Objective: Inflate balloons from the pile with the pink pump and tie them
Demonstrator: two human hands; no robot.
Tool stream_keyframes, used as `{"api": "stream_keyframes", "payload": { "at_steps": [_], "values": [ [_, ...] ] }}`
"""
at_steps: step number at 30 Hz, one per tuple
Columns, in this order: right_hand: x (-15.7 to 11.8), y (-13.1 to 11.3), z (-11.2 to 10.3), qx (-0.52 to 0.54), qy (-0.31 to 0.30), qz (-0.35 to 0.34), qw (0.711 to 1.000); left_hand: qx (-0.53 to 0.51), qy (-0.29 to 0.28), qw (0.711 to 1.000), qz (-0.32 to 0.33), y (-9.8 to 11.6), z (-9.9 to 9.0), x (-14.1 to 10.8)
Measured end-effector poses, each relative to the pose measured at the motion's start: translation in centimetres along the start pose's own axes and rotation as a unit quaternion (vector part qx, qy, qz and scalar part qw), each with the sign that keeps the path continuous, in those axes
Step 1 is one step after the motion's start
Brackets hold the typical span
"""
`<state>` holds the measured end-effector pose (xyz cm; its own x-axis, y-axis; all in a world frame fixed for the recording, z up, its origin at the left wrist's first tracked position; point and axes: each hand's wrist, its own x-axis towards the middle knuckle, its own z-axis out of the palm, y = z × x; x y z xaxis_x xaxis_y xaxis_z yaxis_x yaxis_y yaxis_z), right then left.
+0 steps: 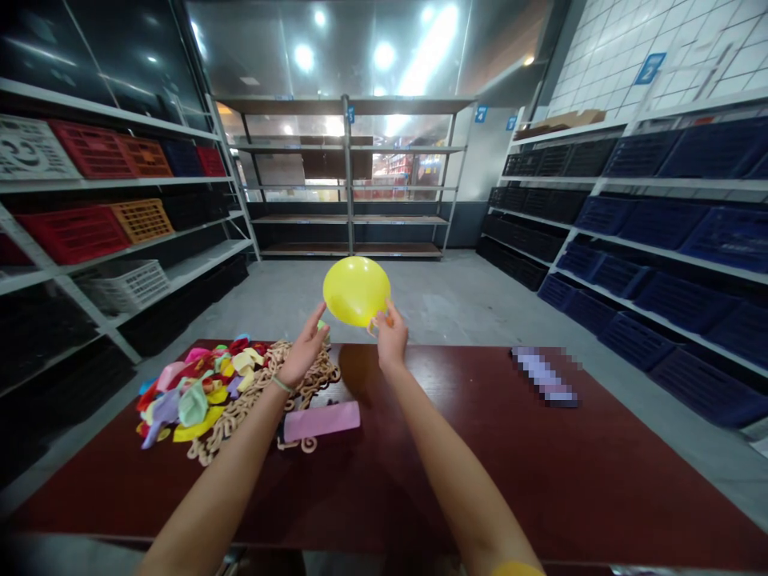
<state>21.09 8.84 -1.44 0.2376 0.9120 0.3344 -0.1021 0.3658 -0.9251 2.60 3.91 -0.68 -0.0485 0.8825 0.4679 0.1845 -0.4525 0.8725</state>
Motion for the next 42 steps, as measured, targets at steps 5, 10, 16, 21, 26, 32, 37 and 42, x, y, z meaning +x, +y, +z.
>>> {"api": "stream_keyframes", "payload": {
  "at_steps": [5, 10, 16, 21, 26, 32, 37, 42],
  "values": [
    [-0.1, 1.4, -0.5, -0.016, 0.033, -0.019, 0.999, -0.036, 0.024, 0.998, -0.041, -1.2, -0.9, -0.8],
    [-1.9, 2.1, 0.0, -0.011, -0.012, 0.01, 1.0, -0.071, 0.08, 0.989, -0.1, -2.1, -3.4, -3.1],
    [-4.5, 2.4, 1.7, -0.025, -0.111, 0.026, 0.993, -0.008, 0.128, 0.987, -0.101, -3.6, -8.4, -6.3],
    [-7.3, 2.6, 5.3, -0.068, -0.252, 0.013, 0.965, 0.083, 0.174, 0.977, -0.095, -5.2, -12.8, -9.7],
    [-10.3, 3.9, 11.0, -0.115, -0.374, -0.021, 0.92, 0.177, 0.223, 0.954, -0.097, -5.2, -17.7, -13.0],
    [-13.0, 6.0, 19.9, -0.166, -0.456, -0.07, 0.871, 0.244, 0.355, 0.896, -0.106, -5.6, -20.7, -16.3],
    [-14.6, 8.3, 26.1, -0.214, -0.478, -0.107, 0.845, 0.25, 0.317, 0.909, -0.105, -6.7, -20.3, -16.5],
    [-14.9, 9.7, 27.8, -0.251, -0.478, -0.123, 0.833, 0.264, 0.319, 0.902, -0.118, -7.2, -20.6, -16.2]
  ]
}}
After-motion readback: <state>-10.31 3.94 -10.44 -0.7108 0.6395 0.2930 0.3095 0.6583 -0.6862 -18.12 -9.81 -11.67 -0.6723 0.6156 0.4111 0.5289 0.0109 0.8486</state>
